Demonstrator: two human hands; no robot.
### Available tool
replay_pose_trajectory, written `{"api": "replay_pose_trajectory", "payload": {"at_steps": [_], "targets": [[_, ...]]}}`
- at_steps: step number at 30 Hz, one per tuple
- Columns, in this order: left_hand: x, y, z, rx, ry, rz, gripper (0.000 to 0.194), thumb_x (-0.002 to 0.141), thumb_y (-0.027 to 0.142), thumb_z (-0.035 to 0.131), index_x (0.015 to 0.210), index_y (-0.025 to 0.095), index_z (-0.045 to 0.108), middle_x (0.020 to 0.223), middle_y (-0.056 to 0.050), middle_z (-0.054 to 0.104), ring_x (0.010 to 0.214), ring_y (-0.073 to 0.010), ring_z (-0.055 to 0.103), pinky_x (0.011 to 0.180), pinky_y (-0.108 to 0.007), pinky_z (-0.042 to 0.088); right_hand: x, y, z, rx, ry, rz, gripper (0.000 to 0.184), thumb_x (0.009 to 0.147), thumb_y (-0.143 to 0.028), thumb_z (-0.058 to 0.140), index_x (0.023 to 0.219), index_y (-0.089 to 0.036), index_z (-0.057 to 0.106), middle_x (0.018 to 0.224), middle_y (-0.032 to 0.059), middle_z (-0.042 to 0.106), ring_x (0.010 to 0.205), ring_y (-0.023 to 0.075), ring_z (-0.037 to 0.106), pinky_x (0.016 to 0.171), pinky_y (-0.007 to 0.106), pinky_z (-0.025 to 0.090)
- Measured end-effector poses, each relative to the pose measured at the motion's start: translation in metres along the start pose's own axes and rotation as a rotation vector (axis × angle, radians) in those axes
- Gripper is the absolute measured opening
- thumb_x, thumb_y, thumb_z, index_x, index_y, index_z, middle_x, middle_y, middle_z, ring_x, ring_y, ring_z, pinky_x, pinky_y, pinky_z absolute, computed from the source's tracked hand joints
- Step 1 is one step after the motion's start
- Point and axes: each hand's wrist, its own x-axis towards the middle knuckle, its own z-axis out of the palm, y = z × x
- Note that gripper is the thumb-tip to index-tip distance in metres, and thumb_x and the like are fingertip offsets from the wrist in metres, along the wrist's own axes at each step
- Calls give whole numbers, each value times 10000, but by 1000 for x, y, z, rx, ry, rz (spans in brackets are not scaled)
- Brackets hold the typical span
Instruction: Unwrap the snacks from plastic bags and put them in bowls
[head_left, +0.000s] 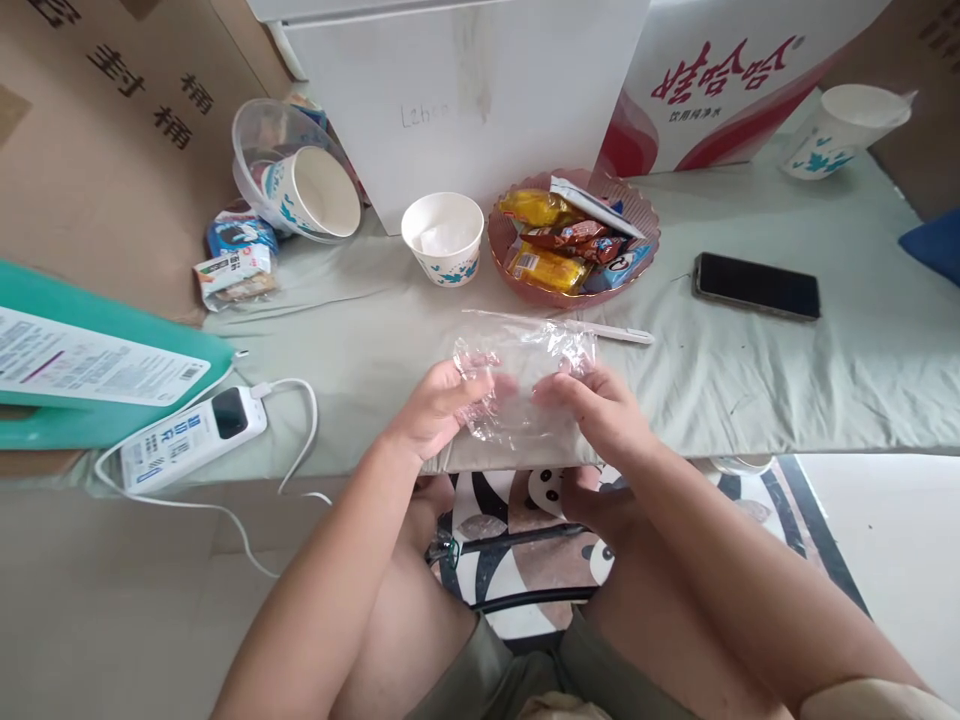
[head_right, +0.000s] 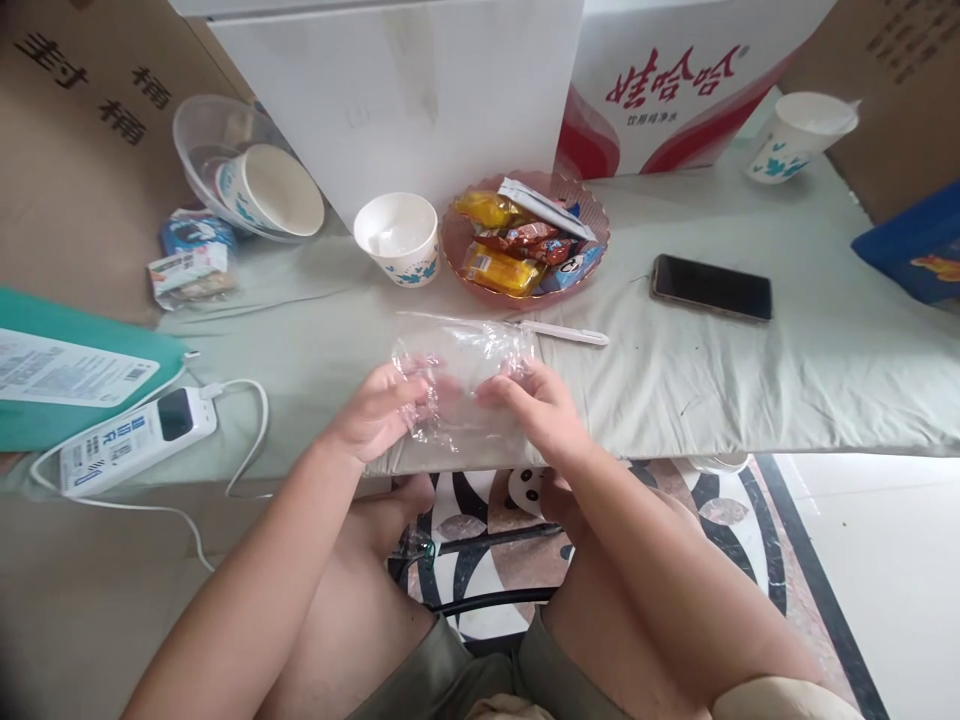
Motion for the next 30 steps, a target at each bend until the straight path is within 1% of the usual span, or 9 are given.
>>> {"api": "replay_pose_trajectory", "payload": {"at_steps": [3, 7, 11, 15, 19, 22, 27, 28, 30], "targets": [[-1, 0, -1, 123, 22, -14, 412, 648, 376, 899, 898, 157, 656, 652, 0, 701, 525, -121, 646, 477, -218, 472, 2, 3, -2, -33, 23, 15, 333, 824, -526, 721, 862, -228, 576, 606, -34, 608, 538, 119, 571, 517, 262, 445], [-2, 2, -3, 127, 0, 9, 360, 716, 325, 811, 1012, 209, 643, 525, 68, 613, 383, -100, 525, 377, -197, 371, 3, 8, -5, 48, 29, -36, 329, 840, -503, 710, 1042, -273, 591, 539, -95, 446, 450, 97, 396, 445, 247, 300], [-2, 7, -6, 60, -79, 49, 187, 658, 304, 773, 733, 195, 641, 549, 41, 599, 438, -101, 537, 424, -225, 434, -1, 0, -7, 142, 55, -60, 225, 767, -459, 700, 841, -256, 641, 607, -39, 500, 501, 101, 379, 480, 267, 281], [1, 9, -10, 77, -101, 71, 355, 708, 504, 684, 607, 164, 667, 640, -41, 637, 545, -134, 575, 495, -271, 474, -3, -8, -11, 112, -56, -71, 379, 782, -579, 550, 711, -224, 659, 686, 46, 603, 570, 147, 482, 527, 315, 360], [6, 1, -15, 304, 42, 192, 191, 662, 295, 818, 724, 173, 686, 703, 1, 637, 617, -100, 573, 583, -230, 452, 1, -3, -13, -31, 16, -33, 338, 737, -486, 725, 931, -225, 632, 691, -22, 577, 586, 119, 465, 556, 278, 347], [10, -5, -17, 375, 135, 273, 250, 672, 176, 798, 894, 196, 687, 887, 3, 672, 690, -93, 598, 653, -235, 476, 5, 0, -11, 12, 42, 65, 558, 648, -383, 816, 1123, -242, 557, 665, -80, 543, 560, 104, 439, 544, 255, 313], [10, -11, -6, 533, 517, 636, 121, 817, 155, 702, 900, 212, 636, 962, -9, 612, 882, -129, 585, 846, -275, 495, 4, -3, -6, -67, 80, 14, 301, 736, -461, 709, 742, -214, 535, 624, -52, 463, 581, 94, 382, 559, 259, 283], [7, -13, -1, 555, 499, 653, 76, 847, 194, 701, 887, 211, 639, 940, -12, 617, 898, -138, 589, 877, -285, 494, 3, -3, -5, -72, 87, -14, 296, 737, -457, 705, 730, -217, 533, 634, -48, 469, 595, 99, 390, 572, 258, 294], [3, -17, 10, 547, 300, 568, 149, 837, 281, 756, 936, 208, 673, 966, -27, 677, 948, -168, 634, 910, -306, 508, 2, 0, -1, -9, 40, -41, 279, 732, -440, 706, 740, -222, 531, 664, -41, 503, 621, 110, 424, 601, 263, 328]]}}
